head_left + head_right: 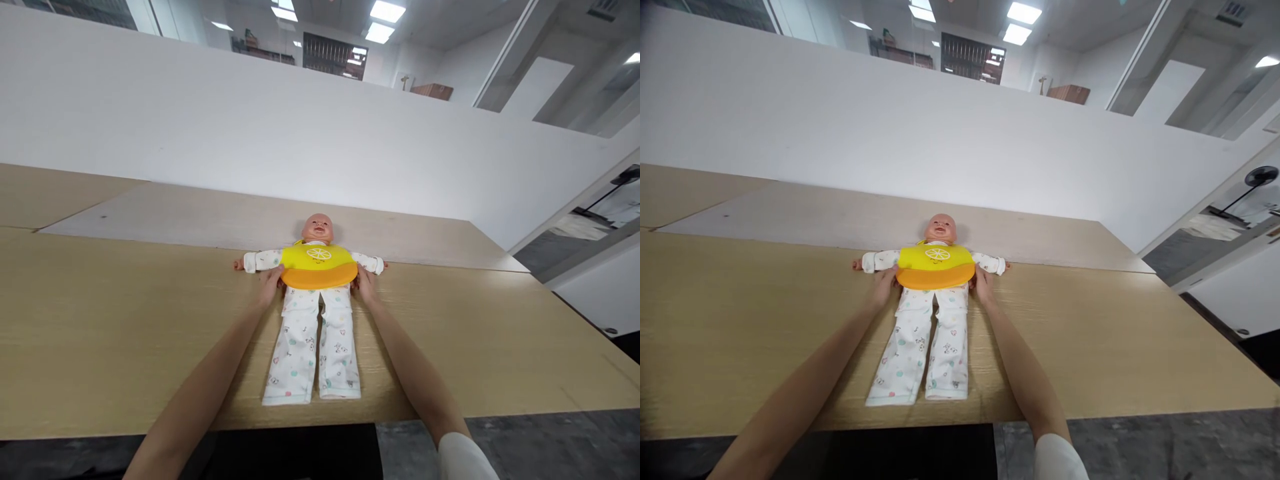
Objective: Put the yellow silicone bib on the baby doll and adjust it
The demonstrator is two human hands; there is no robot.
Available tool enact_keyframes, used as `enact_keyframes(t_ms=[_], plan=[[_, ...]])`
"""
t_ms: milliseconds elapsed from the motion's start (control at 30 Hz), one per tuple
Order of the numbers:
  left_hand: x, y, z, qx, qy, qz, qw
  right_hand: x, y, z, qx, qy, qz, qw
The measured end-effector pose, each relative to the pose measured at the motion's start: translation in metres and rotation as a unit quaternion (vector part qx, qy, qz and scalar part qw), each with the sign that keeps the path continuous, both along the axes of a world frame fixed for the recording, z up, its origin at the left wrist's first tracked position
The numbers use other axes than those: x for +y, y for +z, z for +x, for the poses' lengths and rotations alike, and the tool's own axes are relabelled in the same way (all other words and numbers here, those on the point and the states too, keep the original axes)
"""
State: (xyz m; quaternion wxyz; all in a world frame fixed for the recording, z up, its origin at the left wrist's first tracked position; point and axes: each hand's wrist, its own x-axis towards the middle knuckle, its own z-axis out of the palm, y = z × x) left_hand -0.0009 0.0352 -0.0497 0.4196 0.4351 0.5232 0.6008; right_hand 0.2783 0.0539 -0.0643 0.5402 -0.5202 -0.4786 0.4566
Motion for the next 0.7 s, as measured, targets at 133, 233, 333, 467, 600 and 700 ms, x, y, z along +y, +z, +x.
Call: enact_keyframes(t_ms=[133,233,333,467,600,700], plan=[[0.003,-0.005,-0.002,-0.047,-0.048,-0.004,0.998,-0.001,0.001,-0.003,0.066,0.059,-0.042,0.995],[0.005,-0.006,-0.005,-0.068,-0.071,-0.01,0.995,-0.004,0.007,-0.004,0.106,0.076,-0.049,0.99],[0.005,-0.003,-0.007,-0.065,-0.09,-0.018,0.994,-0.008,0.014,-0.003,0.132,0.085,-0.064,0.985],[0.002,0.002,-0.009,-0.041,-0.114,-0.041,0.992,-0.011,0.021,0.002,0.143,0.107,-0.087,0.98],[0.0,0.006,-0.008,0.011,-0.119,-0.071,0.99,-0.011,0.021,0.008,0.139,0.125,-0.096,0.978],[0.0,0.008,-0.007,0.066,-0.071,-0.091,0.991,-0.009,0.018,0.012,0.126,0.132,-0.093,0.979]])
